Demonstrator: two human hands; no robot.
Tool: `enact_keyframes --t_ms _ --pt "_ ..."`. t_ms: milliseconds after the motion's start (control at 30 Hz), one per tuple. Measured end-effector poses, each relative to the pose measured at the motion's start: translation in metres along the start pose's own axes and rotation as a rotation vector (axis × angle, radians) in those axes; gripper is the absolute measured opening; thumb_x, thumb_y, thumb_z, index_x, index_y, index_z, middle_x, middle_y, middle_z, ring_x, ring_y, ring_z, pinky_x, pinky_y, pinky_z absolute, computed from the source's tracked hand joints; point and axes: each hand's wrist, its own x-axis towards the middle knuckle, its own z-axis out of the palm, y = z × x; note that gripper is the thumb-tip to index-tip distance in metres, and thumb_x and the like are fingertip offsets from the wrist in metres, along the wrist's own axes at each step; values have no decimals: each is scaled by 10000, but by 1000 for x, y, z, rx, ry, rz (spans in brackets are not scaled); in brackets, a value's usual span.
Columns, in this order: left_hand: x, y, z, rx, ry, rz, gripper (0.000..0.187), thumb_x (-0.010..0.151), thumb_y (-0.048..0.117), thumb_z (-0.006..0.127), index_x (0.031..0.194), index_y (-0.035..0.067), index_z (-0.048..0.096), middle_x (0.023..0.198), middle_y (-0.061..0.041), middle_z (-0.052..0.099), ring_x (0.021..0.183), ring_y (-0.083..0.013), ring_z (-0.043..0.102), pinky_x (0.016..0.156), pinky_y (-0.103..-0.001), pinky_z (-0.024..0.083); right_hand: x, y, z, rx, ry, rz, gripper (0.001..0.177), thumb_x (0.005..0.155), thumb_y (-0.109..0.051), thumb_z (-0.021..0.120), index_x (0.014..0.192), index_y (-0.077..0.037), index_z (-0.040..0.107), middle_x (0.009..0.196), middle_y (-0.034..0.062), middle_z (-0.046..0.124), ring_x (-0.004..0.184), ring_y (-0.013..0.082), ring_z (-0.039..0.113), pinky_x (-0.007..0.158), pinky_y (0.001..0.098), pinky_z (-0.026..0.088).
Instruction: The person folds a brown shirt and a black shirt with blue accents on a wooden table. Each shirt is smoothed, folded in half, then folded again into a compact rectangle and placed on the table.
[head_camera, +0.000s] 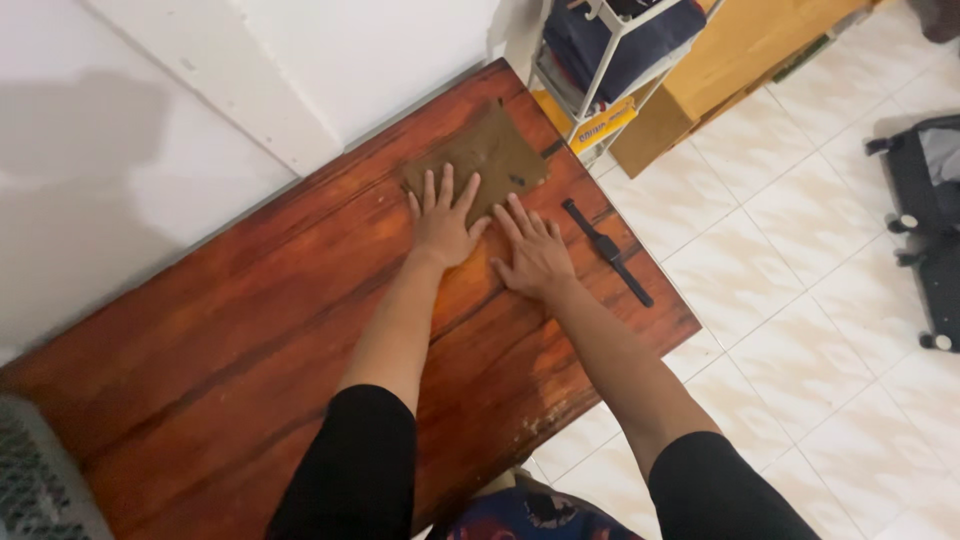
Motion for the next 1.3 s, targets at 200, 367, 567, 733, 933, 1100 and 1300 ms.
enact_keyframes --t_ms 200,367,567,733,933,1100,1300 --pt "58 -7 -16 24 48 14 802 963 615 535 1637 366 179 1727 -93 40 1577 -397 15 1235 -658 75 61 -3 -22 -204 66 82 976 802 -618 611 1612 -233 226 1629 2 259 1366 343 380 1079 818 83" --pt "95 -10 -22 11 86 55 786 963 631 519 1627 369 189 1722 -97 49 1569 -398 23 1221 -665 74 96 9 -10 -115 224 123 901 854 -608 581 1603 -212 274 1600 40 342 1315 394 394 1090 829 86" --pt "101 -23 1 26 195 46 818 988 643 472 1642 273 151 1696 -199 -12 1562 -427 -12 1229 -673 63 104 18 9 -52 238 135 837 900 -566 543 1614 -210 291 1666 107 254 1451 432 278 1185 676 117" --pt "77 -24 21 45 434 80 839 1025 604 435 1643 131 121 1662 -309 -72 1549 -482 -50 1198 -692 33 70 13 16 -64 215 111 762 1002 -553 432 1612 -121 284 1694 158 214 1564 369 161 1244 581 120" --pt "10 -23 39 17 203 -72 785 1040 542 357 1633 82 123 1689 -236 -26 1563 -403 -33 1245 -589 37 1 10 32 -69 104 62 748 1009 -557 388 1603 -119 270 1697 136 167 1558 340 131 1230 565 103" --pt "-102 -5 52 -13 -46 -223 720 1051 461 345 1638 111 120 1727 -99 -8 1585 -303 -5 1261 -547 39 -56 7 44 -53 18 71 746 1009 -529 407 1611 -119 247 1699 128 127 1554 349 111 1221 565 115" --pt "-261 2 94 -50 -89 -214 717 1034 398 409 1627 83 156 1727 -106 24 1581 -299 39 1254 -530 114 -141 15 79 -113 24 4 727 1022 -502 425 1630 -139 263 1717 135 119 1574 365 118 1240 596 139"
